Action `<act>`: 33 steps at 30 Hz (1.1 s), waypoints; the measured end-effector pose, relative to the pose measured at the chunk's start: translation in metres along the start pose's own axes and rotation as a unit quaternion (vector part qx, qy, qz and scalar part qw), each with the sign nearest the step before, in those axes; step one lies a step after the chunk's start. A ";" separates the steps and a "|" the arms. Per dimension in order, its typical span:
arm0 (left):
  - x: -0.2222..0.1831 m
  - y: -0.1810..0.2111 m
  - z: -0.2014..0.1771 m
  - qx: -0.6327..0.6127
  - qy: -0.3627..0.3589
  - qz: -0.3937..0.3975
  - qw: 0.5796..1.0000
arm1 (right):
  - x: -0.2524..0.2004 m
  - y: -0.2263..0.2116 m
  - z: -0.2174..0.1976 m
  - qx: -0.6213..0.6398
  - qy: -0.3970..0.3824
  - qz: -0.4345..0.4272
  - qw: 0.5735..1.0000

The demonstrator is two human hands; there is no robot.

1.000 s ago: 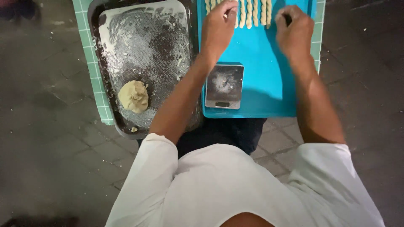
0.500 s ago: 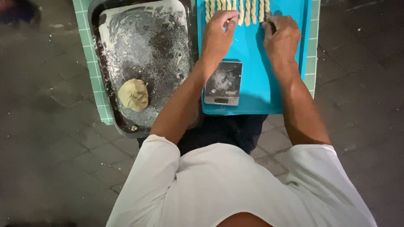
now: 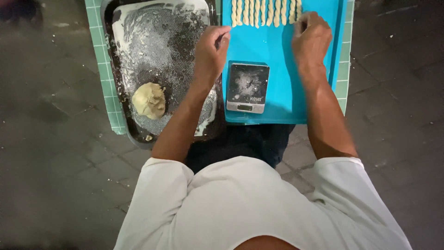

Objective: Portioning dough by weight and then rolling and twisting each piece into a specific shape on a floured surface.

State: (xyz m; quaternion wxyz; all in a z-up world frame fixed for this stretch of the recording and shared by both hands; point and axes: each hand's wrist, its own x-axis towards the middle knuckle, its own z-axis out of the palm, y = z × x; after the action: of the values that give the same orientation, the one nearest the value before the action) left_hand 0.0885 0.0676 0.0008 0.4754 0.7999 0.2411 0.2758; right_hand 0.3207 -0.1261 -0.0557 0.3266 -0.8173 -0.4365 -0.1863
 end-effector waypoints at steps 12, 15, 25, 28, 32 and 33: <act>-0.026 -0.005 -0.036 0.041 0.021 -0.024 0.999 | -0.001 -0.003 0.003 -0.076 -0.038 0.069 0.994; -0.032 -0.012 -0.044 0.039 0.015 -0.067 0.997 | -0.007 -0.012 -0.015 -0.047 -0.062 0.082 0.994; -0.060 0.007 -0.033 0.018 -0.063 -0.063 0.996 | -0.026 -0.014 -0.053 0.107 -0.080 0.143 0.981; -0.069 -0.003 -0.029 0.014 -0.081 -0.060 0.995 | -0.026 -0.009 -0.052 0.104 -0.086 0.158 0.978; -0.075 -0.008 -0.039 0.027 -0.063 -0.050 0.996 | -0.029 0.005 -0.040 0.111 -0.049 0.107 0.987; -0.077 0.000 -0.044 0.028 -0.063 -0.050 0.996 | -0.028 0.003 -0.037 0.111 -0.049 0.108 0.987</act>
State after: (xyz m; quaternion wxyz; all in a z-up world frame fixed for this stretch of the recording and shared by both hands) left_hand 0.0027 0.0459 0.0020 0.4804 0.8156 0.2579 0.1937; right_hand 0.3075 -0.1694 -0.0466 0.4122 -0.8262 -0.3794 -0.0600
